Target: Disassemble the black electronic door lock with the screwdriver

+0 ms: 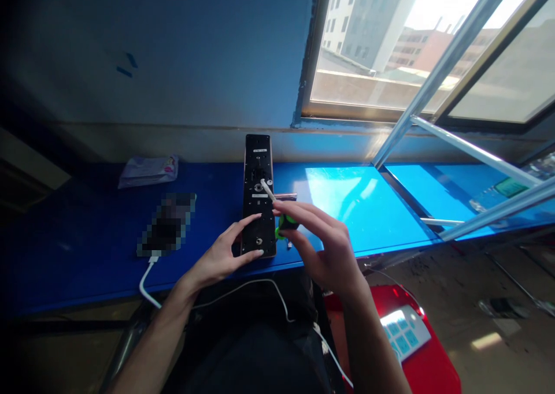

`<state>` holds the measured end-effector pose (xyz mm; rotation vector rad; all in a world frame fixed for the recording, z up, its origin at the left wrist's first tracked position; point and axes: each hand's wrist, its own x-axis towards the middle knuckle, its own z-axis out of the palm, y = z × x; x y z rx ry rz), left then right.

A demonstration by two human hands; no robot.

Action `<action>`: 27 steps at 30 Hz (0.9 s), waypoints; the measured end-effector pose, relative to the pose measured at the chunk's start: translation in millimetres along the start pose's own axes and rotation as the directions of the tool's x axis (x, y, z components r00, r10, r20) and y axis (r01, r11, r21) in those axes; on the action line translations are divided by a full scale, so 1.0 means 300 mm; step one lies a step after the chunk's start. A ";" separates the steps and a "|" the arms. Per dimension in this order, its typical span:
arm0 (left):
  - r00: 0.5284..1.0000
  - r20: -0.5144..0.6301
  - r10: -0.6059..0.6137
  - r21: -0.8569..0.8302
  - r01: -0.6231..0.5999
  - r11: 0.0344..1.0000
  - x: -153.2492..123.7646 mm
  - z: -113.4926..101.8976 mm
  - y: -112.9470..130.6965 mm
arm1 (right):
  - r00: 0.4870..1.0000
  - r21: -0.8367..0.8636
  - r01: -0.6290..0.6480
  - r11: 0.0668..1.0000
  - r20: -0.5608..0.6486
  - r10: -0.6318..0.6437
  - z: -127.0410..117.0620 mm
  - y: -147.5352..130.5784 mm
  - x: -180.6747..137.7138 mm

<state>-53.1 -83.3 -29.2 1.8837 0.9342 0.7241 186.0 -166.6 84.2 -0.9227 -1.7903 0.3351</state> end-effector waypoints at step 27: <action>1.000 -0.003 -0.003 0.018 0.003 1.000 0.001 0.001 -0.001 | 0.998 -0.264 0.006 0.965 0.062 0.011 -0.001 -0.065 0.026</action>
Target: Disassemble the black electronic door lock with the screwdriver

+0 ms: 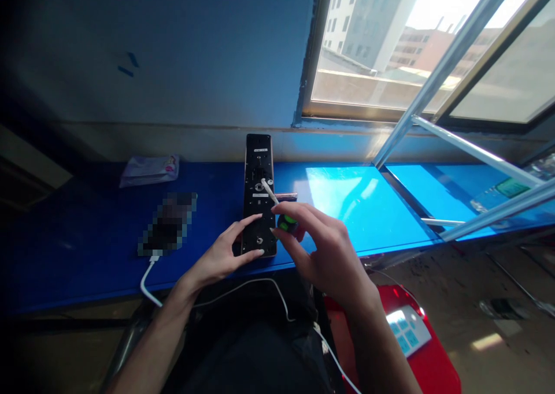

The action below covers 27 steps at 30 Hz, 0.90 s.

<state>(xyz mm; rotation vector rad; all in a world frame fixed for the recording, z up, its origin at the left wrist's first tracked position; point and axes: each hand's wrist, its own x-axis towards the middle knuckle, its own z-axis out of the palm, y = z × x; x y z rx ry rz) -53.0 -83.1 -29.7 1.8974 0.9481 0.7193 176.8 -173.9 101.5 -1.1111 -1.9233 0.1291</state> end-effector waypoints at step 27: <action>0.890 0.140 0.434 0.460 -0.447 0.767 0.363 -0.007 0.251 | 0.770 -0.100 -0.467 0.878 -0.534 0.349 -0.028 0.349 -0.004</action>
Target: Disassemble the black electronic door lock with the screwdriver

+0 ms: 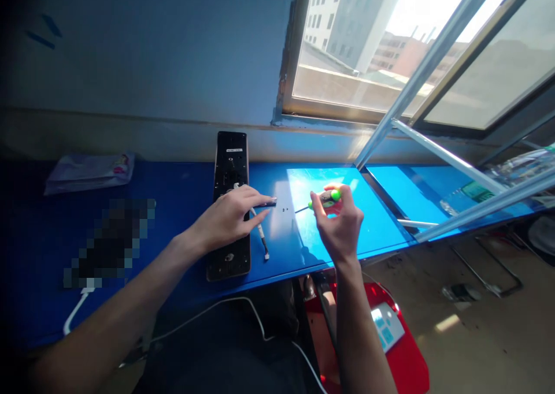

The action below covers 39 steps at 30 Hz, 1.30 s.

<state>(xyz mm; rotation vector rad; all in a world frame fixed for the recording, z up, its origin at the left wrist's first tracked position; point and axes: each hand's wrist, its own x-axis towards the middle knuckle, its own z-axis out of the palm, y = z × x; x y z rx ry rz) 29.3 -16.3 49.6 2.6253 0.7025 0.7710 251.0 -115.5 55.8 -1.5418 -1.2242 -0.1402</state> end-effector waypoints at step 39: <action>0.992 0.025 0.121 0.268 -0.124 0.955 -0.147 -0.130 0.151 | 0.990 0.458 0.105 0.883 0.033 -0.135 -0.134 -0.293 -0.049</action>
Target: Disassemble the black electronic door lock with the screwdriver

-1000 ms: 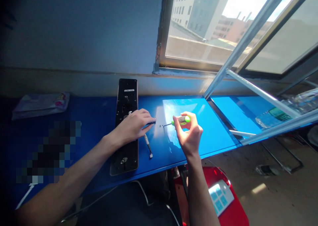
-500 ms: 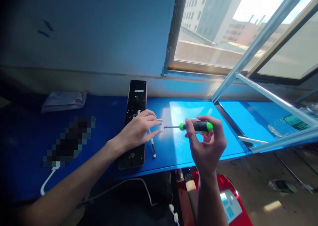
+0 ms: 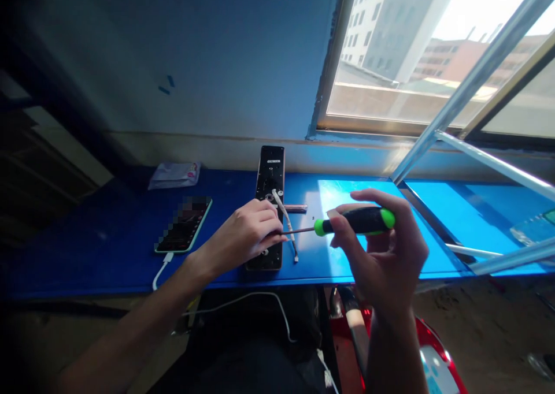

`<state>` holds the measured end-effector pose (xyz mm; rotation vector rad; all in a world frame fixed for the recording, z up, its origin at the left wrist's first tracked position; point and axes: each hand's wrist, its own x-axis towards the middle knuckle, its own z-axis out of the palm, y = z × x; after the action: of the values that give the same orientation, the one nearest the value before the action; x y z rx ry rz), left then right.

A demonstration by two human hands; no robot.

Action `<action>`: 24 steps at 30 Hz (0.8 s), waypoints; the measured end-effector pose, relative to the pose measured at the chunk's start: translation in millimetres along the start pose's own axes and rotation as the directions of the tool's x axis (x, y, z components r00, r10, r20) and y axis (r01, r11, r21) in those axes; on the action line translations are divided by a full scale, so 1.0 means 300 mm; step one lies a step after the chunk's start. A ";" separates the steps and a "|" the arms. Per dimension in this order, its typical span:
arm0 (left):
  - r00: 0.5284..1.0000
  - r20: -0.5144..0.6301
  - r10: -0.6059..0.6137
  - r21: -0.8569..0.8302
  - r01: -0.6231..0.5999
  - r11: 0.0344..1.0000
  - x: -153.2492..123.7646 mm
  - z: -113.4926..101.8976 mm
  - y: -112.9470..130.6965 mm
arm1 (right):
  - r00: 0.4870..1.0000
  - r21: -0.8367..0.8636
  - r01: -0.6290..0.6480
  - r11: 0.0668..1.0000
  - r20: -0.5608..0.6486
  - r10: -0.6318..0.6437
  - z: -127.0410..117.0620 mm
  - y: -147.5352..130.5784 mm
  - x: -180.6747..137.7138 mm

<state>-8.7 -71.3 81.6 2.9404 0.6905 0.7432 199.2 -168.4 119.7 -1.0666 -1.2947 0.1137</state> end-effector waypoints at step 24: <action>0.973 -0.155 -0.169 -0.310 0.114 0.944 -0.175 -0.003 -0.033 | 0.946 0.166 0.122 0.979 0.278 -0.165 0.133 -0.029 0.014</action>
<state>-54.4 -85.0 57.6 2.5432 0.7194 1.0089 164.1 -147.9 124.4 -0.8464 -1.6000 0.2596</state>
